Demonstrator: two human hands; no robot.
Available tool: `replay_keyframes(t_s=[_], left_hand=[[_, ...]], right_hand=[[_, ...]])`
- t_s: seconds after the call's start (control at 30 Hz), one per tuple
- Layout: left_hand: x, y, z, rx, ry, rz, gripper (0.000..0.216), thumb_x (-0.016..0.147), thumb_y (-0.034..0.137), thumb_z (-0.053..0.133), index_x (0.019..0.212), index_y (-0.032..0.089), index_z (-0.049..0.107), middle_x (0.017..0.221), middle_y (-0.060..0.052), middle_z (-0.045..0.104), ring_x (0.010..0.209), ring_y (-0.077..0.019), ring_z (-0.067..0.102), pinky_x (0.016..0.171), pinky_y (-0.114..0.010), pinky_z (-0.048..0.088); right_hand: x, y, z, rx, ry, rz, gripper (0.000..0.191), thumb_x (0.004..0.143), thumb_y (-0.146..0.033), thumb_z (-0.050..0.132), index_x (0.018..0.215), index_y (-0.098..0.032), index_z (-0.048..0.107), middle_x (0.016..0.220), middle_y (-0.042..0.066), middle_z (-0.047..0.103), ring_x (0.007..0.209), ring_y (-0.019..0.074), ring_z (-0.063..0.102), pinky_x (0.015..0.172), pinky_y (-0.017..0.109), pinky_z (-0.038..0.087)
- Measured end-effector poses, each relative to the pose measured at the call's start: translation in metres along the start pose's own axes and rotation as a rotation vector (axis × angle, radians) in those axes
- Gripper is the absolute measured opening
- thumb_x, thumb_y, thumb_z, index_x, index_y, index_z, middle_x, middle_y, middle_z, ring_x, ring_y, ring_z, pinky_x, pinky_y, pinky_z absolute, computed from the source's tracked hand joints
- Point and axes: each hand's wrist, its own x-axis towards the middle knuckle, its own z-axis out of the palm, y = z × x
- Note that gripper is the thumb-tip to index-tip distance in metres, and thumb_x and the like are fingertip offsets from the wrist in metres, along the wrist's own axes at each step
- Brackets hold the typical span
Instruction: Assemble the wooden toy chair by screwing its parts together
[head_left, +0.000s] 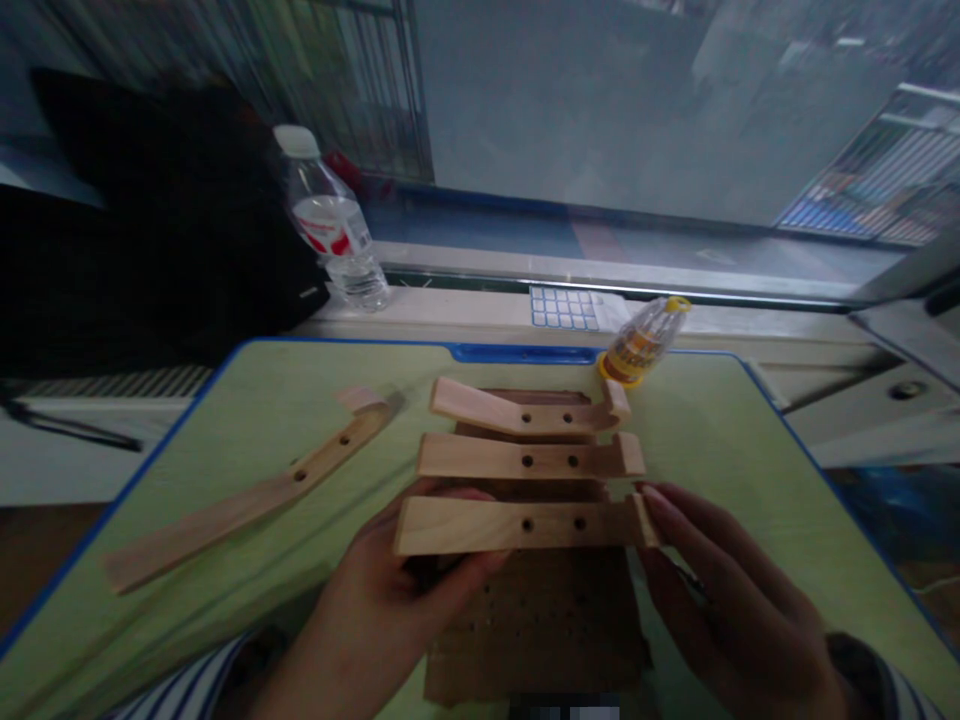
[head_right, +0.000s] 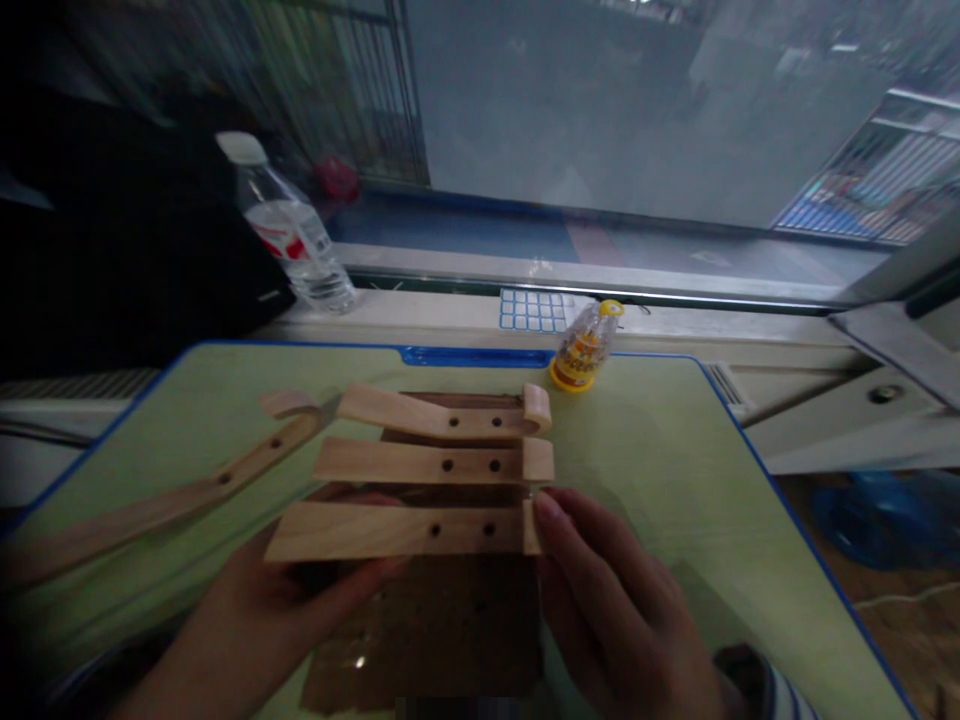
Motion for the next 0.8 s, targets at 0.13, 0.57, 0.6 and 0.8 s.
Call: replay_keyframes(t_s=[0.13,0.57,0.6,0.8], left_hand=[[0.0011,0.0037,-0.001,-0.027,-0.019,0.018,0.029,0.074,0.032,0.071,0.102,0.035,0.065,0.09,0.004,0.072,0.078,-0.0169,0.068,0.084,-0.032,0.058],[-0.0004,0.0035,-0.0038,0.02,-0.042,0.046,0.03,0.076,0.025,0.069,0.104,0.034,0.061,0.1,0.007,0.07,0.087,-0.0153,0.067,0.088,-0.03,0.055],[-0.0001,0.0039,-0.0039,0.021,-0.039,0.048,0.031,0.076,0.025,0.069,0.104,0.033,0.061,0.1,0.007,0.07,0.087,-0.0154,0.067,0.088,-0.03,0.055],[0.0013,0.0036,-0.0038,0.022,-0.058,0.044,0.024,0.076,0.025,0.069,0.099,0.03,0.063,0.096,0.005,0.071,0.084,-0.0157,0.067,0.086,-0.031,0.056]], right_hand=[[-0.0005,0.0006,-0.0009,0.006,-0.01,-0.012,0.06,0.086,-0.009,0.054,0.143,-0.021,0.036,0.132,0.012,0.052,0.112,0.0214,0.059,0.092,0.029,0.054],[-0.002,0.0029,-0.0009,-0.027,-0.033,-0.039,0.056,0.088,-0.01,0.052,0.141,-0.014,0.038,0.135,0.012,0.049,0.117,0.019,0.054,0.099,0.026,0.047],[-0.0014,0.0029,-0.0006,-0.025,-0.026,-0.045,0.056,0.088,-0.01,0.052,0.141,-0.014,0.038,0.135,0.012,0.048,0.117,0.0184,0.054,0.099,0.026,0.046],[-0.0024,0.0033,-0.0009,-0.044,-0.025,-0.06,0.056,0.088,-0.01,0.053,0.142,-0.013,0.037,0.134,0.012,0.048,0.119,0.0171,0.052,0.1,0.024,0.045]])
